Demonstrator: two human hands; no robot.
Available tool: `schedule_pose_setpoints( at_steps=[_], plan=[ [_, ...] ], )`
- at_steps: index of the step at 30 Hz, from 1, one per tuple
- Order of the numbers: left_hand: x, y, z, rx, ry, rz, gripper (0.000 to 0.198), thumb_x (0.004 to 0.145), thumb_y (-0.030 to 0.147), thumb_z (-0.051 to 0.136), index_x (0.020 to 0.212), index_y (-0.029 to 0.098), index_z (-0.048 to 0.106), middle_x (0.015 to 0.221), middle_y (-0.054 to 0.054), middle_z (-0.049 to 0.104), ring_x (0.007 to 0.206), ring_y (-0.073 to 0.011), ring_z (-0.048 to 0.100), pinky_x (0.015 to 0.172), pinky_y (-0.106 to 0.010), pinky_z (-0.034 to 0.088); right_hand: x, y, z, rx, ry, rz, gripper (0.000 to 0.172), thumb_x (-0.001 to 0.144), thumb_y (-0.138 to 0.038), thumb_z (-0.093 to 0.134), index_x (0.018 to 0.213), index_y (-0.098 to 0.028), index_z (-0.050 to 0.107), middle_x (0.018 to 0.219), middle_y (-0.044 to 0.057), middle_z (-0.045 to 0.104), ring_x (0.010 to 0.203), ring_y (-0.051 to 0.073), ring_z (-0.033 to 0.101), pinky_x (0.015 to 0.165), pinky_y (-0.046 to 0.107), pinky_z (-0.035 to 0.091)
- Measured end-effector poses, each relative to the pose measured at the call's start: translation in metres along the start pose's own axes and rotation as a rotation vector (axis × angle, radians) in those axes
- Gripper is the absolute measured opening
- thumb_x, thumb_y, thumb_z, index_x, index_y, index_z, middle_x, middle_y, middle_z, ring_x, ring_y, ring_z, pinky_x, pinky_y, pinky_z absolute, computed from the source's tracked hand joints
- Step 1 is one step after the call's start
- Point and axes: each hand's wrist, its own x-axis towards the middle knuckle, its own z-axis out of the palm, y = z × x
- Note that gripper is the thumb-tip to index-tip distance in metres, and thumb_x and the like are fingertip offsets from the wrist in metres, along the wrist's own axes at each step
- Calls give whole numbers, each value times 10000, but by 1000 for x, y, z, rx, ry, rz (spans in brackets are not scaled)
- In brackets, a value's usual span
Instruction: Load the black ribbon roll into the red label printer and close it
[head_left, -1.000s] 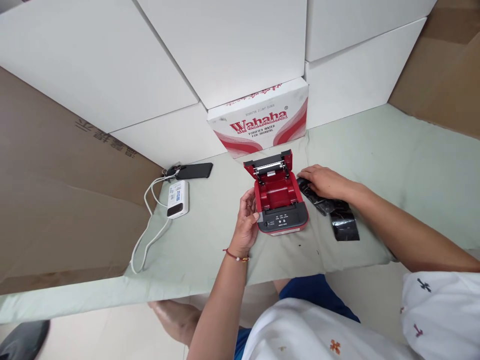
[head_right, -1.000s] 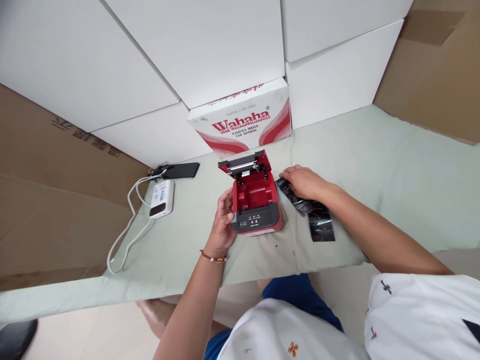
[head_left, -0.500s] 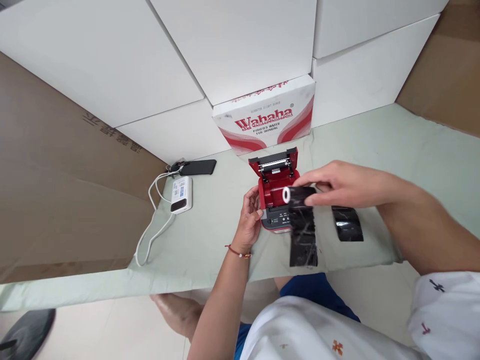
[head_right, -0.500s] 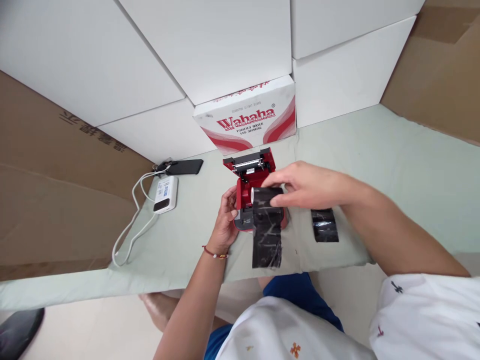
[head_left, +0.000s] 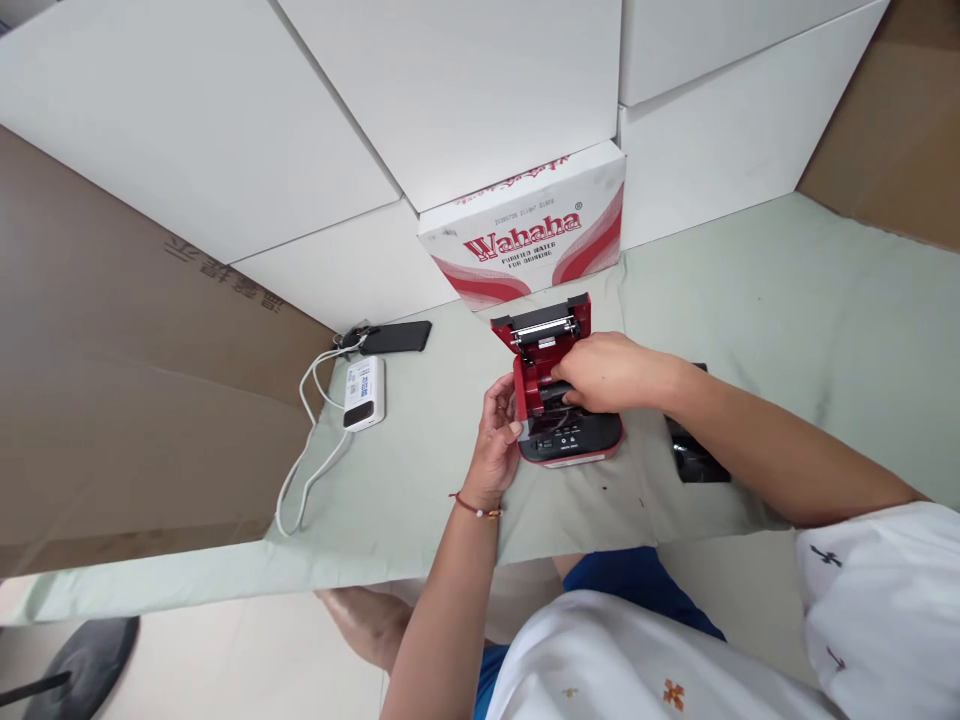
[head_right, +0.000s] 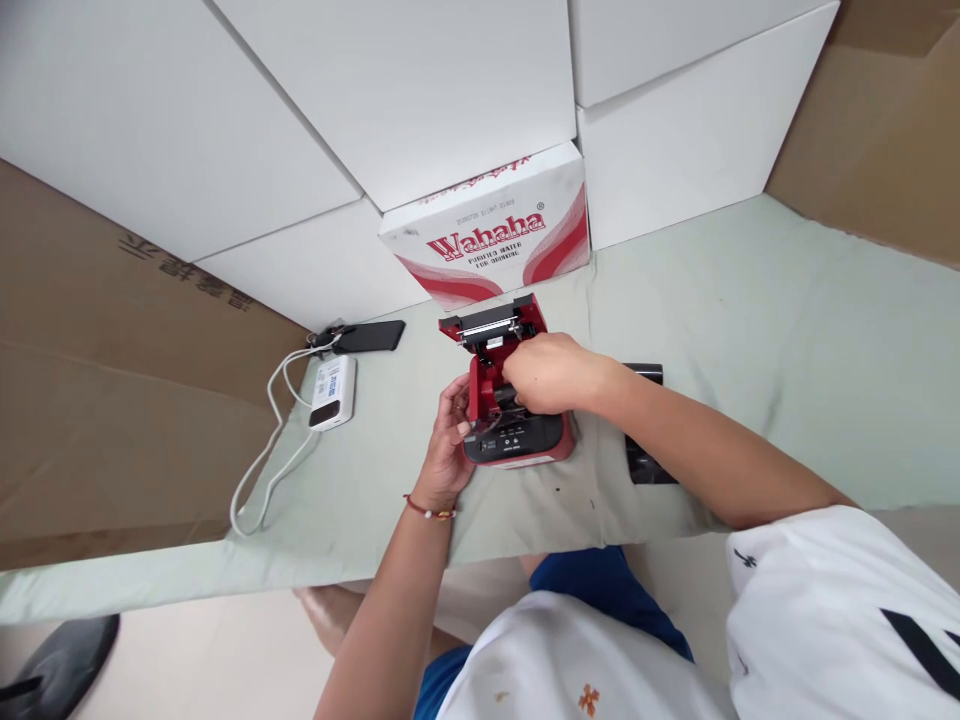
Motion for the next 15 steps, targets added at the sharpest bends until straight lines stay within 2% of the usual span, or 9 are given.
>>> schedule_pose_setpoints(
  at_steps=[7, 9, 11, 13, 15],
  plan=[
    [-4, -1, 3, 38, 51, 41, 672, 792, 573, 847, 1375, 299, 652, 1500, -88, 617, 1466, -330, 531, 1255, -489, 415, -5, 10, -2, 76, -17, -111, 220, 971, -274, 585, 1064, -220, 776, 1004, 85, 798, 856, 237, 692, 634, 315, 332],
    [-12, 5, 7, 112, 98, 120, 599, 867, 590, 786, 1374, 299, 658, 1519, -96, 610, 1499, -339, 510, 1269, -511, 405, -5, 12, -3, 82, -34, -114, 215, 955, -247, 596, 1073, -223, 775, 994, 81, 795, 845, 225, 682, 637, 307, 330],
    [-24, 14, 13, 270, 117, 261, 563, 924, 553, 760, 1432, 351, 628, 1625, -75, 525, 1594, -339, 402, 1311, -536, 346, -6, 12, -4, 80, -46, -108, 225, 942, -226, 604, 1087, -218, 775, 991, 84, 794, 840, 220, 674, 637, 301, 328],
    [-35, 26, 20, 508, 64, 446, 628, 923, 581, 762, 1495, 384, 597, 1676, -71, 468, 1646, -365, 305, 1348, -592, 250, -8, 11, -6, 91, -41, -121, 224, 938, -221, 603, 1073, -213, 782, 979, 83, 793, 810, 209, 660, 630, 299, 320],
    [-45, 35, 27, 792, -99, 543, 631, 900, 497, 812, 1491, 385, 621, 1625, -80, 547, 1620, -392, 352, 1351, -644, 188, -12, 8, -9, 157, 26, -157, 232, 961, -228, 572, 1031, -213, 792, 958, 70, 798, 785, 195, 648, 641, 298, 334]
  ],
)
